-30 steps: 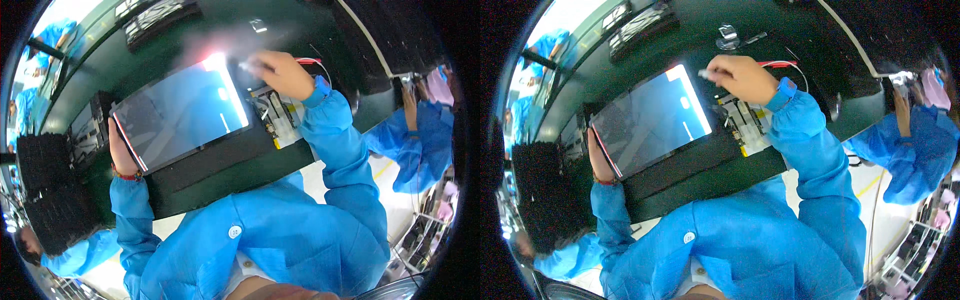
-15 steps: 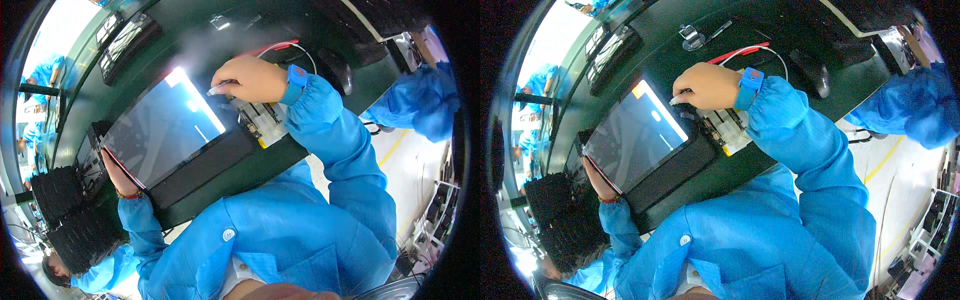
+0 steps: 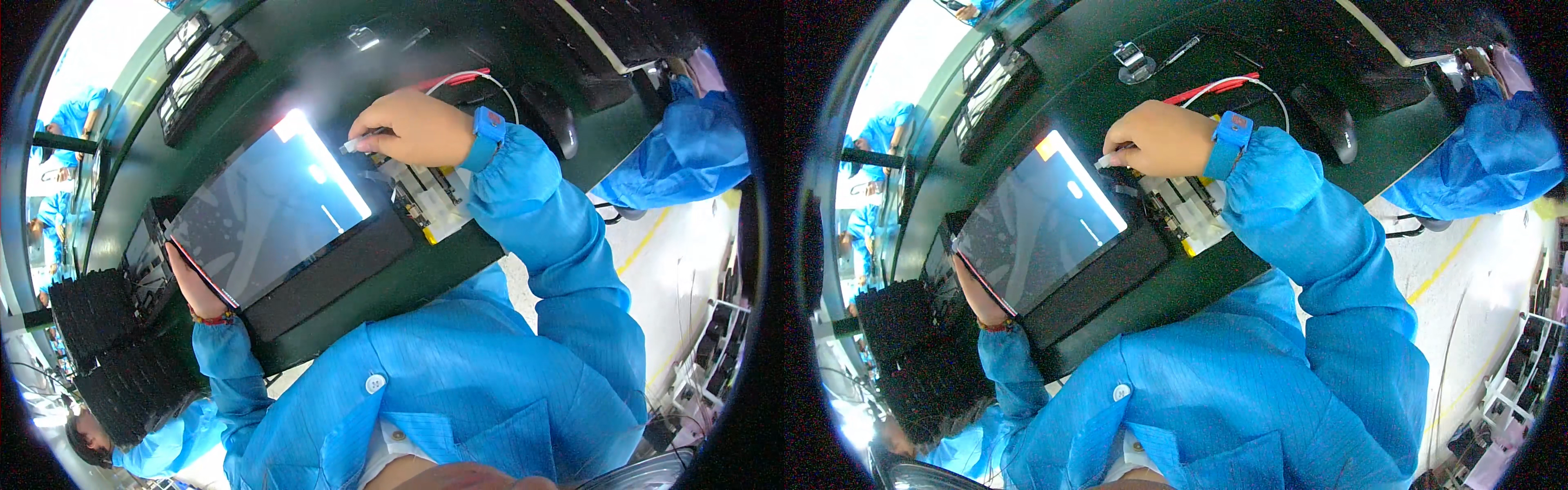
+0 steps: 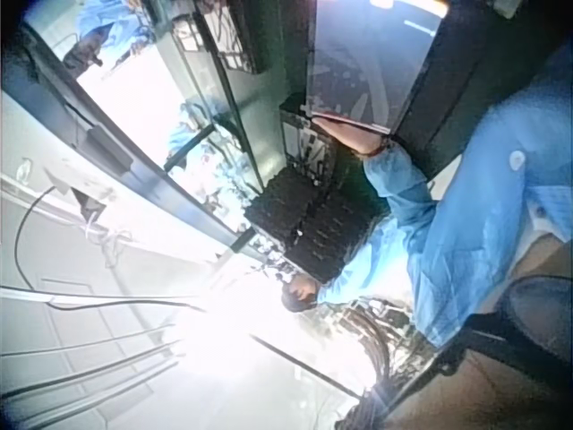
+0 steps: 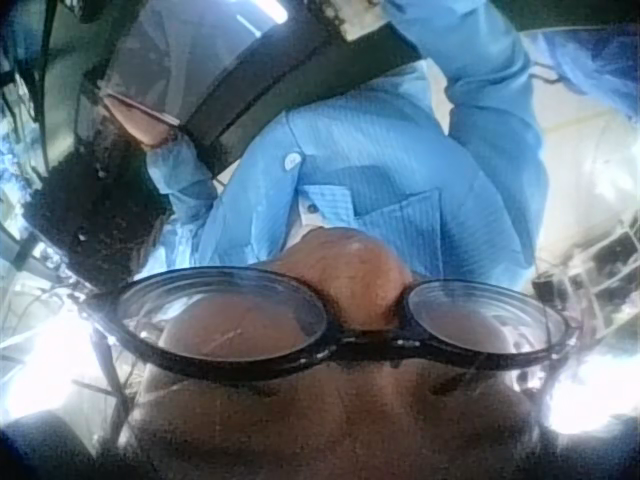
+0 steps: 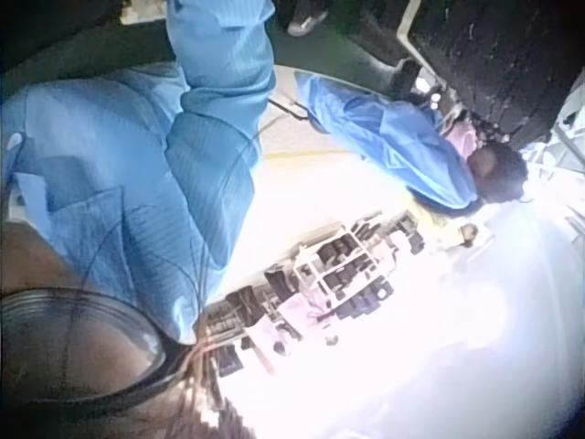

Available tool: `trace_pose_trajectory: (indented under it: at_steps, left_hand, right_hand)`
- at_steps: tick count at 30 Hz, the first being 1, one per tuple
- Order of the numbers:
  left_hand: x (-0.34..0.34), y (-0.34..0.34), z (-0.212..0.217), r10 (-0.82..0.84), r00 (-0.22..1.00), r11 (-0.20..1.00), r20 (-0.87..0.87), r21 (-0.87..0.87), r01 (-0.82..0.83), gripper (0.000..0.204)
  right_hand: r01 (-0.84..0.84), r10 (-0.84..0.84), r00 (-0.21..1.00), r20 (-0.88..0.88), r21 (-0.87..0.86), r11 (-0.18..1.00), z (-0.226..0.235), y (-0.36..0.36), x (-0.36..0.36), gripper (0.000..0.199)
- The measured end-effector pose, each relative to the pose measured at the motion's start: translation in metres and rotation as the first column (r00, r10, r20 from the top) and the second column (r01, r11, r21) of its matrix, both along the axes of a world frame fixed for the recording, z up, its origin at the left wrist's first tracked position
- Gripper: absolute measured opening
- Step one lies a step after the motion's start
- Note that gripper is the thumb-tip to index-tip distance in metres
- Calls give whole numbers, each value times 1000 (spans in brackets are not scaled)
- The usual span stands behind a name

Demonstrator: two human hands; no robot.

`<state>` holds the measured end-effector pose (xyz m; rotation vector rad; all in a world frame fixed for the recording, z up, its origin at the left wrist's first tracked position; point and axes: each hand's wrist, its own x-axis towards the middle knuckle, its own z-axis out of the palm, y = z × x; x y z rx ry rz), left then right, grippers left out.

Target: The person assembles and tests tablet computers on an assembly line by connecting ribbon cables, peeling protective films, and tapping the touchscreens to run display tests.

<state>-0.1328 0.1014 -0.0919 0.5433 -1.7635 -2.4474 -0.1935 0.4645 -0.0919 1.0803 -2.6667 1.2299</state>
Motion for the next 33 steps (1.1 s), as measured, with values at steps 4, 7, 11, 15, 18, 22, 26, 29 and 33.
trace_pose_trajectory:
  at_steps: [4,7,11,15,18,22,26,29,33]
  left_hand:
    - [-2,-12,-8,-22,999,999,-44,-36,21,51]
    - [-1,-4,-4,-24,999,999,-22,28,25,51]
    - [-2,-2,-5,-53,996,997,-74,48,57,51]
    - [-3,8,5,-55,997,992,-45,110,60,54]
    - [-3,-3,0,-111,990,981,-85,148,123,54]
    - [0,-11,-5,-209,962,934,-177,254,250,52]
    - [-2,-12,-7,-243,958,917,-152,285,278,54]
    - [0,-9,-3,-268,954,895,-131,334,297,54]
    - [0,-8,-2,-220,970,914,-107,325,243,54]
  right_hand:
    - [-39,39,999,36,-6,999,1,0,0,20]
    - [-51,51,999,11,-41,998,-5,0,-2,20]
    - [-88,87,996,-27,-27,996,-3,-2,-5,19]
    - [-104,103,994,-20,-28,994,-2,-5,-7,18]
    - [-124,127,988,-85,31,992,-1,-9,-3,19]
    - [-102,103,975,-197,15,995,2,-17,7,23]
    - [37,-29,998,-62,128,991,7,-21,12,25]
    - [42,-47,998,41,97,994,5,-20,7,28]
    - [34,-40,996,75,83,996,-1,-21,3,28]
